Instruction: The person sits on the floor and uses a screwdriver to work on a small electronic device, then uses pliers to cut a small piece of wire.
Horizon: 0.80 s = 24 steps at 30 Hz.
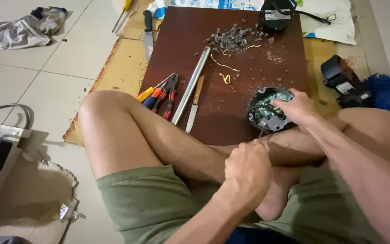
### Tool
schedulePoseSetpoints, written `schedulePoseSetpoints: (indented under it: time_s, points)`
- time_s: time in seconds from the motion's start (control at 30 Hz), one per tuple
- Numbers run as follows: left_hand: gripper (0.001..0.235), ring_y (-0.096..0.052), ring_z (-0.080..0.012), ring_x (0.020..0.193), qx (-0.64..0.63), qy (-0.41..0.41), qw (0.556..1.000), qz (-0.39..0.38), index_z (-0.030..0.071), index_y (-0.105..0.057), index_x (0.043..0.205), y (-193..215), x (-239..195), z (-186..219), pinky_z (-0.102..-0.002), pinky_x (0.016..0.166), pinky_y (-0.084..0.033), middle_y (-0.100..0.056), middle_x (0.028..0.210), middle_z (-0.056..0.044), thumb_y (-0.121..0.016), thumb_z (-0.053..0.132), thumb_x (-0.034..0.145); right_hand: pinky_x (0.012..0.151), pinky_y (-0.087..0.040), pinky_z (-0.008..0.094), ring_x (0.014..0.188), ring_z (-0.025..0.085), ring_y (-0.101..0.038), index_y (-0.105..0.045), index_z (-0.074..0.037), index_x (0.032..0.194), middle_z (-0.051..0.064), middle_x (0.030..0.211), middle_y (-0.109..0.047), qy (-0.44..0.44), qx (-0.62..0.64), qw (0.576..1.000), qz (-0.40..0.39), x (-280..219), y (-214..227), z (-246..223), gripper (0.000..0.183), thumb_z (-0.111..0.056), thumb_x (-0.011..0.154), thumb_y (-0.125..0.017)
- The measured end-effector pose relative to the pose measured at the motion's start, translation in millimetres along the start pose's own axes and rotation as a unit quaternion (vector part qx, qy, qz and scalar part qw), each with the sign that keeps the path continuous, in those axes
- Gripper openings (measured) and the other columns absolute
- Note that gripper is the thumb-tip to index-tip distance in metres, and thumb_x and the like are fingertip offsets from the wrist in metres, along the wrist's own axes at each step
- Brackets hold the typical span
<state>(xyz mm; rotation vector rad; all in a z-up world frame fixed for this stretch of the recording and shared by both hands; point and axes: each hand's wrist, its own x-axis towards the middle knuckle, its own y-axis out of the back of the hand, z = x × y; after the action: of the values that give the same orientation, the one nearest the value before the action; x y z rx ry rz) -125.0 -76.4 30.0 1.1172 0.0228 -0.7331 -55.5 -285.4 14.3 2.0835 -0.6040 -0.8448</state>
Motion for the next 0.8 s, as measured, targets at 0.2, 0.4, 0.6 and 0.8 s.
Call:
schedulePoseSetpoints:
  time_s: [0.2,0.4,0.6,0.8]
  points:
    - [0.040,-0.068,-0.0408,0.123,-0.246,0.119,0.959,-0.072,0.028,-0.069,0.138,26,-8,-4,-0.057,0.100,-0.058,-0.073,0.124,-0.021,-0.057,0.031,0.101,0.089,-0.058,0.051,0.114,0.042,-0.070,-0.073,-0.017,0.135,0.018,0.120,-0.076,0.028,0.027,0.993,0.109,41,-20,41,0.061,-0.047,0.082,-0.079]
    - [0.032,-0.072,-0.0430,0.115,-0.295,0.149,0.944,-0.019,0.020,-0.075,0.124,-4,8,21,-0.055,0.095,-0.060,-0.075,0.114,-0.021,-0.051,0.031,0.105,0.095,-0.057,0.055,0.121,0.045,-0.066,-0.070,-0.011,0.138,0.018,0.126,-0.074,0.010,0.011,0.984,0.176,78,-31,65,0.064,-0.047,0.085,-0.075]
    - [0.042,-0.073,-0.0378,0.112,-0.502,0.215,0.837,-0.028,0.025,-0.068,0.142,19,3,46,-0.050,0.063,-0.065,-0.075,0.123,-0.013,-0.051,0.032,0.104,0.095,-0.054,0.061,0.123,0.048,-0.063,-0.065,-0.005,0.145,0.022,0.129,-0.071,-0.036,0.030,0.980,0.191,106,-38,78,0.072,-0.046,0.088,-0.077]
    - [0.039,-0.074,-0.0410,0.109,-0.084,0.031,0.994,-0.060,0.012,-0.070,0.137,37,24,14,-0.054,0.086,-0.064,-0.077,0.111,-0.022,-0.047,0.013,0.106,0.099,-0.052,0.059,0.124,0.048,-0.063,-0.065,-0.002,0.143,0.025,0.129,-0.070,-0.040,0.040,0.980,0.190,89,-36,74,0.072,-0.048,0.088,-0.077]
